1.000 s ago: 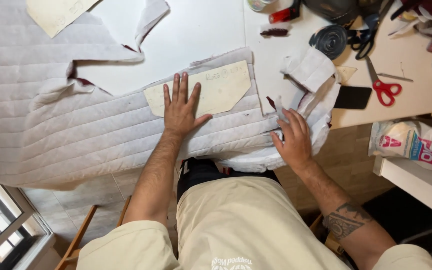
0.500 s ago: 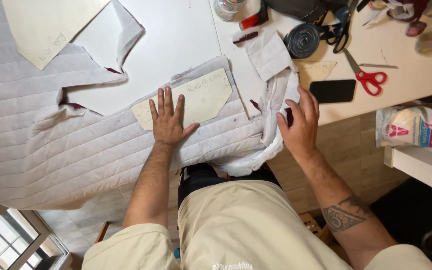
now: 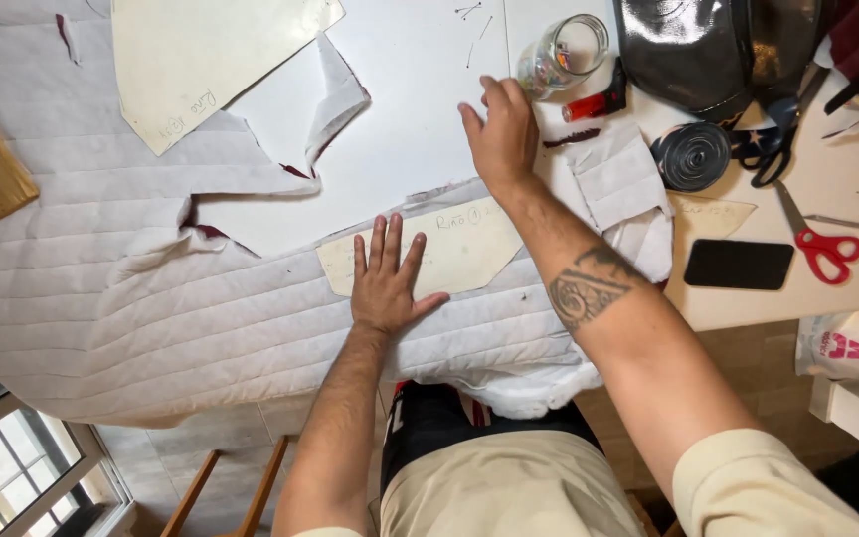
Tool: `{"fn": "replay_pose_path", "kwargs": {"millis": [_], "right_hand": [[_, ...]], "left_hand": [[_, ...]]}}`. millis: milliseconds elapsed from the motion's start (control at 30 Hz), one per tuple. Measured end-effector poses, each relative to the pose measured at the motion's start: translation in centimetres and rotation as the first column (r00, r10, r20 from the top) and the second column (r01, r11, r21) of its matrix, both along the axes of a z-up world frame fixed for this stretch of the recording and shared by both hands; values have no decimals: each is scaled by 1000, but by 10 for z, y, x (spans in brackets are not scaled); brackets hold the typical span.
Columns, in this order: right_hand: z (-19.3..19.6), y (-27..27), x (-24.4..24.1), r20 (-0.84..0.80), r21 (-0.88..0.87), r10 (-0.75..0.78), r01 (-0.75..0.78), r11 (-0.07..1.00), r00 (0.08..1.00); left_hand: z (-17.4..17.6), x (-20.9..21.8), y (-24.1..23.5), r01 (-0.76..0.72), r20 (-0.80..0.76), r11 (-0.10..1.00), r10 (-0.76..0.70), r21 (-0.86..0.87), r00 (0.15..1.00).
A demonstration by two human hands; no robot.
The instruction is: Cutting out a pattern from quilted fabric using a paper template and scissors
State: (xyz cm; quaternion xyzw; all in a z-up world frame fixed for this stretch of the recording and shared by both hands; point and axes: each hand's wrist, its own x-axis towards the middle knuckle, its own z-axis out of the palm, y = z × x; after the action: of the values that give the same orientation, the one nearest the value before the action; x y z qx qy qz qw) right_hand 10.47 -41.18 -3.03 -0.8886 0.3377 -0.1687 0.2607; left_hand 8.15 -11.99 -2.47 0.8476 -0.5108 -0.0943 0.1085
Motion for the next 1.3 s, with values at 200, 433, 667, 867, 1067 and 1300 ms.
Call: {"fn": "replay_pose_path", "kwargs": {"millis": [200, 433, 667, 867, 1067, 1300], "right_hand": [[-27, -10, 49, -95, -79, -205, 198, 977, 974], [-32, -19, 55, -109, -137, -203, 187, 973, 973], [-29, -21, 59, -140, -125, -222, 205, 971, 965], [-42, -25, 65, -98, -204, -183, 160, 966, 978], [-26, -12, 46, -64, -114, -153, 145, 983, 986], [-30, -19, 46, 32, -66, -200, 202, 977, 979]], "left_hand": [[-5, 0, 1, -6, 0, 1000, 6, 10, 1000], [-5, 0, 0, 1, -2, 999, -1, 36, 1000], [-7, 3, 0, 7, -11, 998, -6, 56, 1000], [-4, 2, 1, -3, -2, 999, 3, 35, 1000], [-7, 1, 1, -1, 6, 1000, 1, -5, 1000], [-10, 1, 1, -1, 13, 1000, 1, -10, 1000]]}}
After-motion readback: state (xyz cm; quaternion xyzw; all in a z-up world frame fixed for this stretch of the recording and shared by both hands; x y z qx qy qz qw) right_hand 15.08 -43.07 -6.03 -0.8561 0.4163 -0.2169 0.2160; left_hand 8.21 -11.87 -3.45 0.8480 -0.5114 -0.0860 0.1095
